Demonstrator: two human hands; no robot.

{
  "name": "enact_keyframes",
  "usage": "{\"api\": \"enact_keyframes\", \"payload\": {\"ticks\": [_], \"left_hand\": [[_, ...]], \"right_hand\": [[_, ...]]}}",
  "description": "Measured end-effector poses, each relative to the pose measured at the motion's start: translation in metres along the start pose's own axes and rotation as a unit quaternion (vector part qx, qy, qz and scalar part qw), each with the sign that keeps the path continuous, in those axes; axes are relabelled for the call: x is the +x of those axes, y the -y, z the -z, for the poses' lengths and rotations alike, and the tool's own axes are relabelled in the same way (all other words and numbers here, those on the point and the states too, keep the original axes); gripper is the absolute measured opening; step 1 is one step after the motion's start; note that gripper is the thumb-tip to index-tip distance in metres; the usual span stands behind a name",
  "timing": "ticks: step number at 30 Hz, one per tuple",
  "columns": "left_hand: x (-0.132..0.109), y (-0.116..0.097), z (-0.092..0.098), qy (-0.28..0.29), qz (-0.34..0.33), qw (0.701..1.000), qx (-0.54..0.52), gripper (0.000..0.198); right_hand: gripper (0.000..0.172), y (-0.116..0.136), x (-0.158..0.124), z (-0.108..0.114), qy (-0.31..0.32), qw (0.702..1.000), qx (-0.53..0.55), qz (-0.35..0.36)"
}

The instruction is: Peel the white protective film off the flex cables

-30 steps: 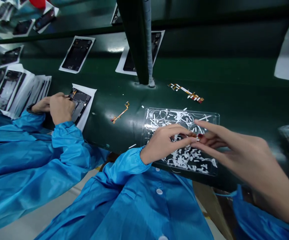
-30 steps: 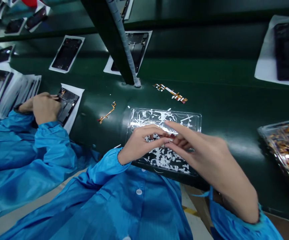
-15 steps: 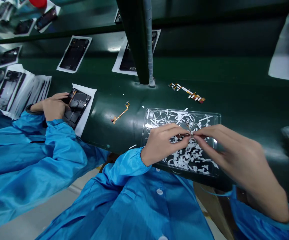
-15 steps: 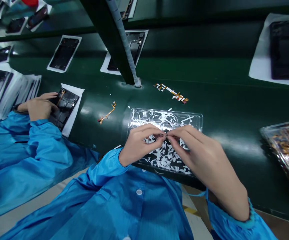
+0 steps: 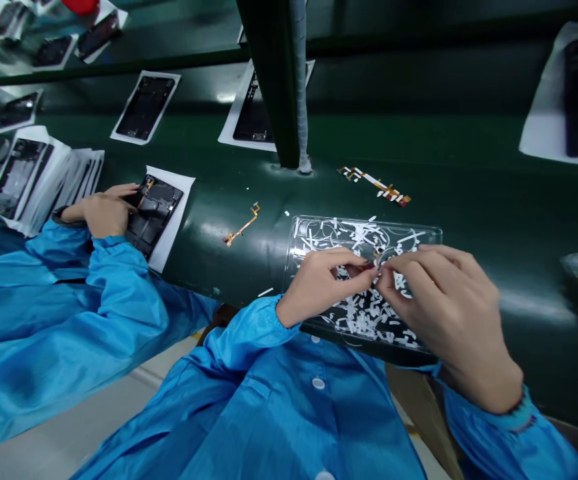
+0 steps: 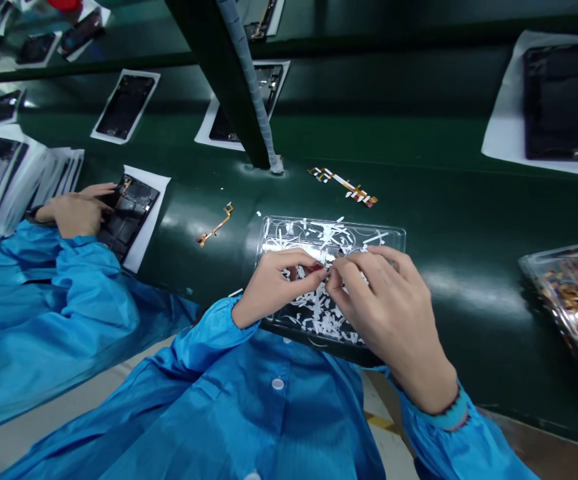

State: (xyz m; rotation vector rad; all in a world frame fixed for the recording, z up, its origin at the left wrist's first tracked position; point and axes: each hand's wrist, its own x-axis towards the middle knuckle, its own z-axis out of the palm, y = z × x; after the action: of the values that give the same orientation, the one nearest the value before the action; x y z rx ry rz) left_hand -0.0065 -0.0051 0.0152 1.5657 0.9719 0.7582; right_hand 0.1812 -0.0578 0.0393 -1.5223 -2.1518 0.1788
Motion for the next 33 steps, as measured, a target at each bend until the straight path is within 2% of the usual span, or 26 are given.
{"api": "enact_keyframes", "payload": {"ticks": [2,4,6,8,10,11,13,16,19,26,30,33], "left_hand": [[0.004,0.006,0.0,0.023,0.046,0.997,-0.048,0.021],[0.006,0.01,-0.002,0.011,0.061,0.995,-0.079,0.022],[0.006,0.012,-0.006,-0.041,0.038,0.996,-0.063,0.019],[0.003,0.011,-0.009,-0.104,-0.005,0.995,-0.005,0.016],[0.001,0.009,-0.009,-0.131,-0.031,0.99,0.038,0.014],[0.0,0.008,-0.007,-0.127,-0.029,0.991,0.04,0.014],[0.0,0.007,-0.003,-0.085,0.004,0.996,0.004,0.017],[0.002,0.006,0.005,-0.003,0.091,0.993,-0.079,0.025],[0.004,0.005,0.009,0.019,0.138,0.983,-0.118,0.027],[0.0,0.009,0.008,-0.011,0.007,0.998,-0.069,0.016],[-0.004,0.008,0.008,-0.025,-0.01,0.999,-0.027,0.013],[-0.007,0.008,0.011,-0.034,-0.018,0.999,0.03,0.013]], "right_hand": [[0.012,0.001,-0.002,-0.005,-0.004,1.0,-0.023,-0.004],[0.011,0.003,-0.003,-0.011,-0.016,0.998,-0.055,0.007],[0.01,0.006,-0.002,-0.016,-0.037,0.997,-0.066,0.016],[0.009,0.008,-0.001,-0.019,-0.055,0.997,-0.045,0.012],[0.01,0.007,0.001,-0.017,-0.068,0.998,-0.01,0.01],[0.011,0.007,0.001,-0.016,-0.072,0.997,0.006,0.012],[0.013,0.004,0.001,-0.011,-0.08,0.996,0.023,0.026],[0.019,0.001,0.001,-0.007,-0.077,0.996,-0.002,0.051],[0.026,0.002,0.003,-0.007,-0.072,0.993,-0.053,0.076],[0.026,0.008,0.009,-0.018,-0.081,0.984,-0.114,0.113],[0.012,0.011,0.013,-0.023,-0.083,0.98,-0.151,0.104],[0.006,0.012,0.013,-0.017,-0.089,0.988,-0.119,0.05]]}}
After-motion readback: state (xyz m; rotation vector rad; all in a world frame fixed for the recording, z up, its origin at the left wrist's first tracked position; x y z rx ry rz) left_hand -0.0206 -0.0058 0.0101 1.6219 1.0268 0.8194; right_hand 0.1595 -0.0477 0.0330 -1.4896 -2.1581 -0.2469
